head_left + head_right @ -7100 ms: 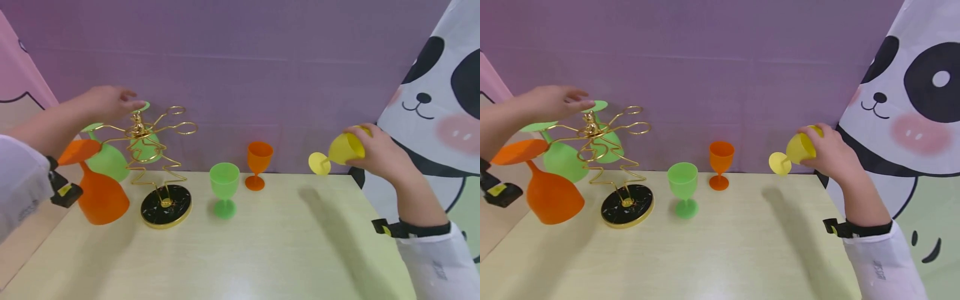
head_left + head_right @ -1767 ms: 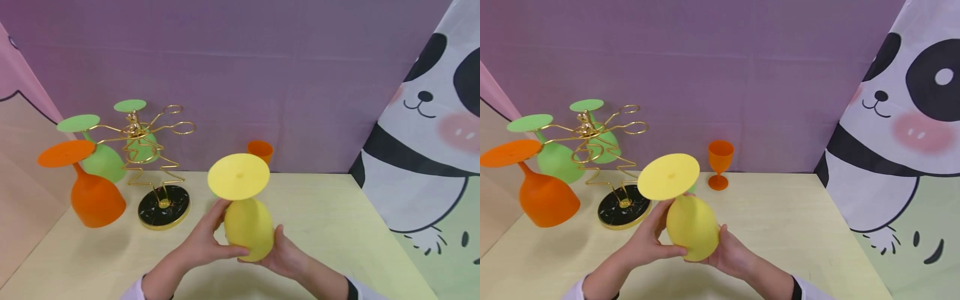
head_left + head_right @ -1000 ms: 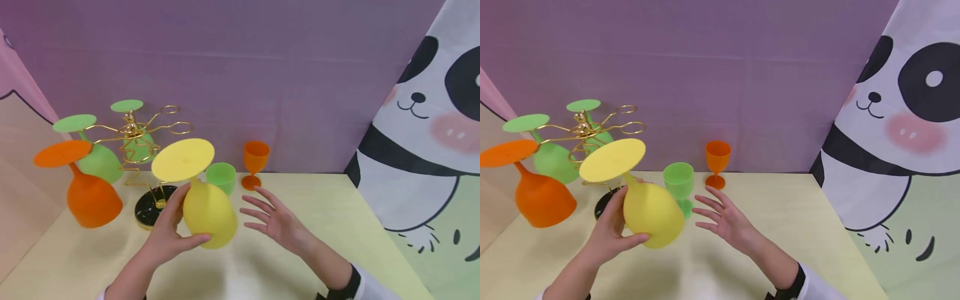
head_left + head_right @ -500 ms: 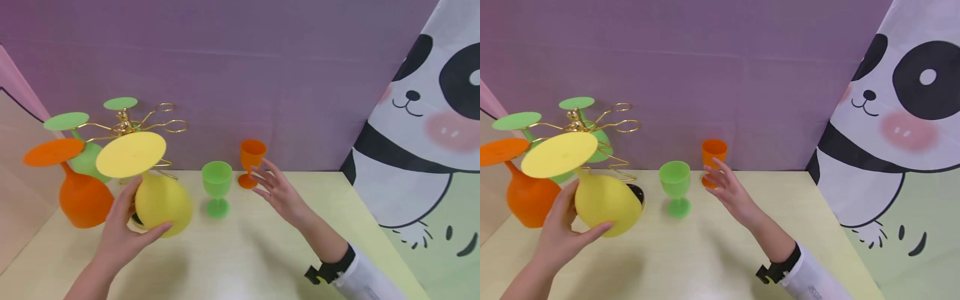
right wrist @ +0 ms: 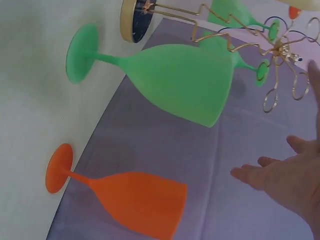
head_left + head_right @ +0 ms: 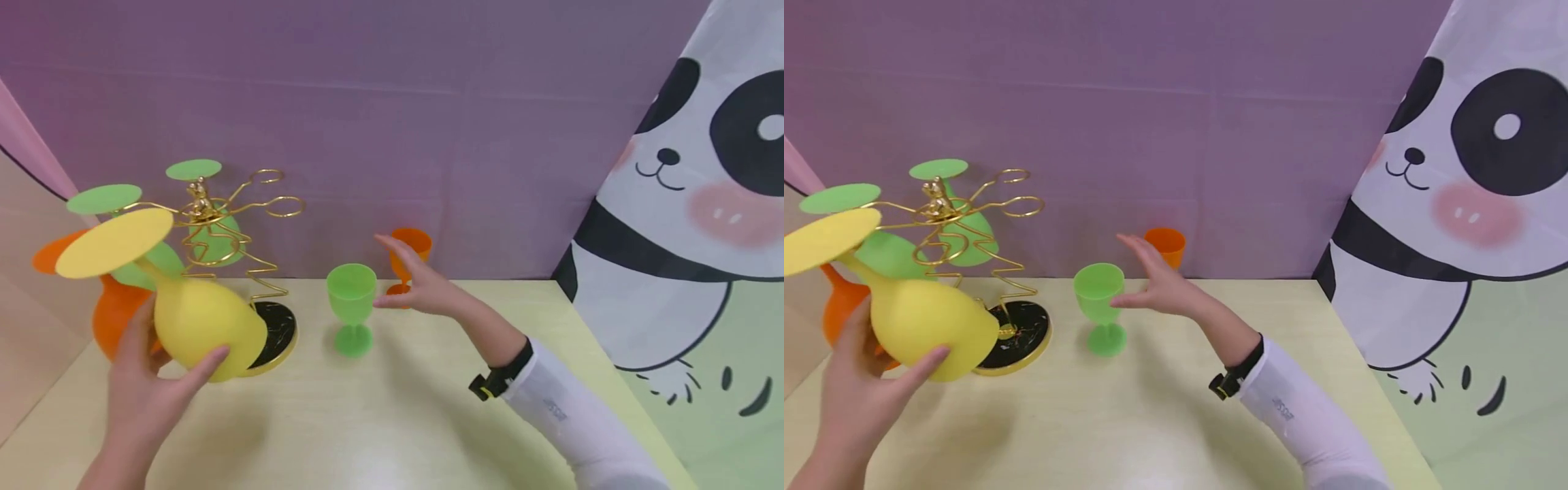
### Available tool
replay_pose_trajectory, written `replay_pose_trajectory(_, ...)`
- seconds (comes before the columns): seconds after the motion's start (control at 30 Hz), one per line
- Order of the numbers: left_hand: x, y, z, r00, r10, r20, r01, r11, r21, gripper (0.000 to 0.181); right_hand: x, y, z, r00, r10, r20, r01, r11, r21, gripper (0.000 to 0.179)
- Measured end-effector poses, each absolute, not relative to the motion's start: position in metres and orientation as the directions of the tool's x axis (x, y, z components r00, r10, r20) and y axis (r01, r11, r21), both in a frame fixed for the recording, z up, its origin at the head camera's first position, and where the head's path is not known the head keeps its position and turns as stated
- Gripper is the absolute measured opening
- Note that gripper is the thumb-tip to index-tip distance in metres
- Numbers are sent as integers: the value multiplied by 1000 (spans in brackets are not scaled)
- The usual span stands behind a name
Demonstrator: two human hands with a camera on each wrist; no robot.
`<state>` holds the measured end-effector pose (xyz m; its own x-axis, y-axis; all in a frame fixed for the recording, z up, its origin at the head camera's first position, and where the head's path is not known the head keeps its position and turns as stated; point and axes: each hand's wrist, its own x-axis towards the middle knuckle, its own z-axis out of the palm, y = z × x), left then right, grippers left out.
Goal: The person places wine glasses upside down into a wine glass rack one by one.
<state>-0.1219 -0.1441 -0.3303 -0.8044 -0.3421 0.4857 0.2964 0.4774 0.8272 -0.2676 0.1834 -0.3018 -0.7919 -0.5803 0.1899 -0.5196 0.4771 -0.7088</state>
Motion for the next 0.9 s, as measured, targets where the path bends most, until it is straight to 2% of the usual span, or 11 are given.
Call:
replay_pose_trajectory(0.2,-119,-148,-331,-824,-409,391,167,484,859,95,-284,165,-307,-765,-631,128,-598,623,-504,106)
replay_pose_trajectory(0.53,-126,-155,-328,-839,-436,324,61,518,853,94,-301,138,-312,-698,-716,34,-706,679,-201,106)
replay_pose_trajectory(0.9,-134,-157,-327,-842,-418,342,54,565,823,92,-307,121,-318,-679,-729,-90,-720,685,-111,100)
